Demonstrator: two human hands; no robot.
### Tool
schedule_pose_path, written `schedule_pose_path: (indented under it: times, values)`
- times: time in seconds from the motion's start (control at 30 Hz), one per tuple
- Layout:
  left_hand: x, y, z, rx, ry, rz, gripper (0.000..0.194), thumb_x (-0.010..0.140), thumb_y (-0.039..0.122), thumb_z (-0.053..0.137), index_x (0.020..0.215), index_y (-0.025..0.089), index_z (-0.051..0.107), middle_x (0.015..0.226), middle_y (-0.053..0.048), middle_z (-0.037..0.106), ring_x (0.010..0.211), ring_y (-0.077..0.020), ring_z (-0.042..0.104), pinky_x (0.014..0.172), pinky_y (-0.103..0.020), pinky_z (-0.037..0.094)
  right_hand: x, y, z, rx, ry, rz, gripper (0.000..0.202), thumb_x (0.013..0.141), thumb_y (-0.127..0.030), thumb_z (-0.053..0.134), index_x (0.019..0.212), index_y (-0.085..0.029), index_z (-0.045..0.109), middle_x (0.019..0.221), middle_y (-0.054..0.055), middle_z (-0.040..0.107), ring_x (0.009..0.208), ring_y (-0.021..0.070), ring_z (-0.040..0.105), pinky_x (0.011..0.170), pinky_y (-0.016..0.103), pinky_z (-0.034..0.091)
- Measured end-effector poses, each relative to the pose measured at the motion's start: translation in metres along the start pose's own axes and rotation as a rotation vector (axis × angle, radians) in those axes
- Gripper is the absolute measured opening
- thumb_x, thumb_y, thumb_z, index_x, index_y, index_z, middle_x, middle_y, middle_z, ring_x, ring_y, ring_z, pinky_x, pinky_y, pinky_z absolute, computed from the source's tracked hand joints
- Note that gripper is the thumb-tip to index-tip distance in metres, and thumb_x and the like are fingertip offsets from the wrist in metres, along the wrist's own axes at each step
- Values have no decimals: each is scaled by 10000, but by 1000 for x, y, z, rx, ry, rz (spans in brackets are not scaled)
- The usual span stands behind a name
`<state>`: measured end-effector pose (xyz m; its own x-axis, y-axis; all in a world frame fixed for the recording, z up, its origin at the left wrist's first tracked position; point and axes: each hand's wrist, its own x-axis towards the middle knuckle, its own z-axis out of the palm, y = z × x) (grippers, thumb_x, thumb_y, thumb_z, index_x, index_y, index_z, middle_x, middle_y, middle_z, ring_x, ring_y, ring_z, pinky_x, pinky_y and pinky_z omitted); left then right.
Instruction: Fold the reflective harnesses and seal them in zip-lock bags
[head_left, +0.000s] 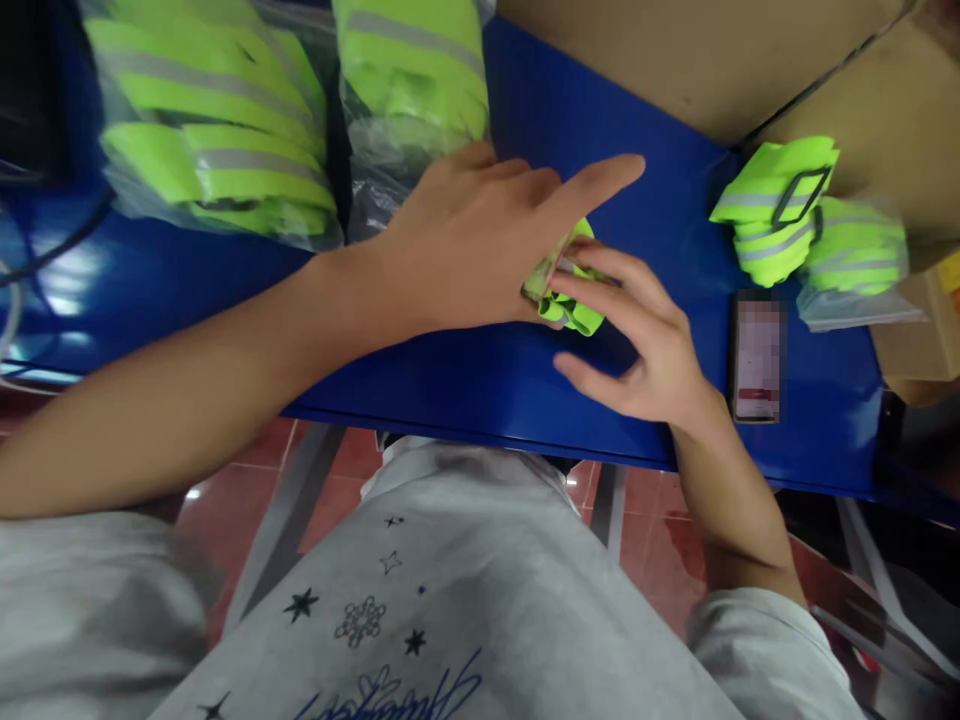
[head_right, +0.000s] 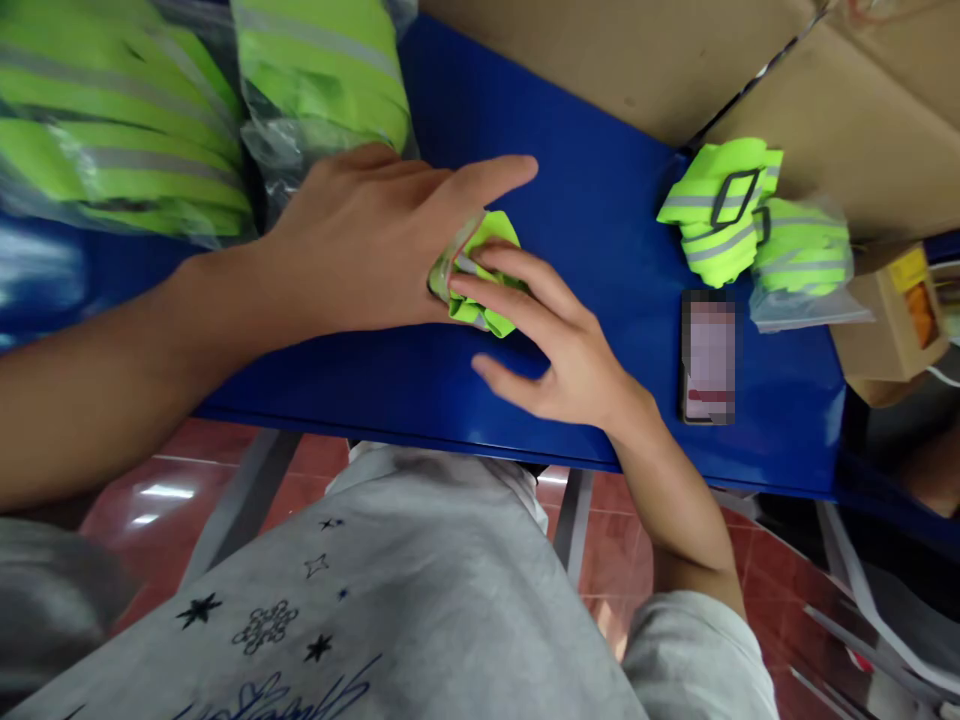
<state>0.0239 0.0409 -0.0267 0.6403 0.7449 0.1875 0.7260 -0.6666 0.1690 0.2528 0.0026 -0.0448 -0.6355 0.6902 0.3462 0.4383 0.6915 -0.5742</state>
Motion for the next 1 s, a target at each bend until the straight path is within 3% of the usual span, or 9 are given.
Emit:
schedule_pose_path:
  times: [0.07, 0.23, 0.37, 0.53, 0.6, 0.7, 0.8, 0.9, 1.0]
  values:
    - [0, -2, 0, -24, 1, 7, 866, 967, 464, 679, 1701, 225, 288, 1245, -152, 751, 1150, -404, 721, 999, -512, 525, 0, 6, -2, 40, 60, 28, 585, 899, -435, 809, 1447, -342, 624, 1448, 59, 654, 1375, 333, 630, 1198, 556, 526]
    - [-1, -3, 3, -56, -26, 80, 1153, 794, 490, 892, 1718, 272, 237, 1400, -151, 697, 1229, -403, 687, 1049, -483, 503, 0, 20, 6, -12, 376, 140, 388, 906, -406, 820, 1259, -324, 680, 1227, 56, 726, 1202, 276, 685, 1079, 479, 573]
    - [0, -3, 5, -10, 1, 84, 950, 913, 461, 774, 1695, 248, 279, 1347, -132, 720, 1188, -342, 700, 1022, -440, 507, 1, 23, 16, 56, 350, 175, 368, 927, -410, 795, 1238, -270, 658, 1213, 69, 725, 1132, 248, 702, 1014, 439, 585]
    - [-1, 8, 7, 103, 44, 130, 841, 987, 450, 657, 1700, 232, 267, 1287, -141, 732, 1127, -354, 696, 944, -465, 498, 2, 13, 25, 8, 409, 90, 93, 946, -284, 739, 1033, -253, 724, 1145, 74, 727, 1078, 231, 715, 933, 404, 614]
    - [-4, 12, 5, 114, 59, 161, 801, 1011, 374, 591, 1712, 238, 228, 1296, -138, 727, 1113, -341, 693, 929, -459, 485, 3, 8, 25, 8, 366, 14, 87, 959, -243, 676, 1021, -257, 735, 1178, 86, 723, 1086, 244, 718, 937, 432, 622]
    - [-7, 19, 2, 109, 91, 179, 799, 997, 281, 545, 1718, 252, 202, 1193, -120, 747, 1020, -293, 693, 905, -429, 476, 3, 4, 20, 167, 113, -93, 184, 976, -265, 628, 1129, -234, 725, 1296, 117, 703, 1167, 269, 707, 982, 465, 625]
    - [-8, 28, 2, 111, 103, 165, 773, 998, 238, 499, 1716, 250, 212, 1050, -95, 743, 918, -262, 680, 888, -419, 475, 3, 4, 19, 309, -73, -129, 482, 929, -471, 754, 1320, -206, 658, 1327, 135, 710, 1170, 292, 714, 1018, 485, 624]
    - [-8, 41, 2, 110, 103, 146, 775, 991, 168, 463, 1720, 246, 212, 1014, -98, 728, 888, -269, 673, 872, -429, 478, 1, 5, 21, 408, -121, -69, 596, 890, -582, 792, 1340, -214, 660, 1153, 85, 780, 1037, 266, 756, 930, 432, 654]
    - [-6, 47, -9, 12, 47, 163, 838, 975, 148, 497, 1732, 254, 154, 1109, -112, 723, 947, -280, 684, 892, -435, 488, 1, 6, 19, 531, -77, -25, 419, 950, -442, 768, 1307, -235, 695, 1116, 50, 799, 1040, 228, 773, 912, 365, 654]
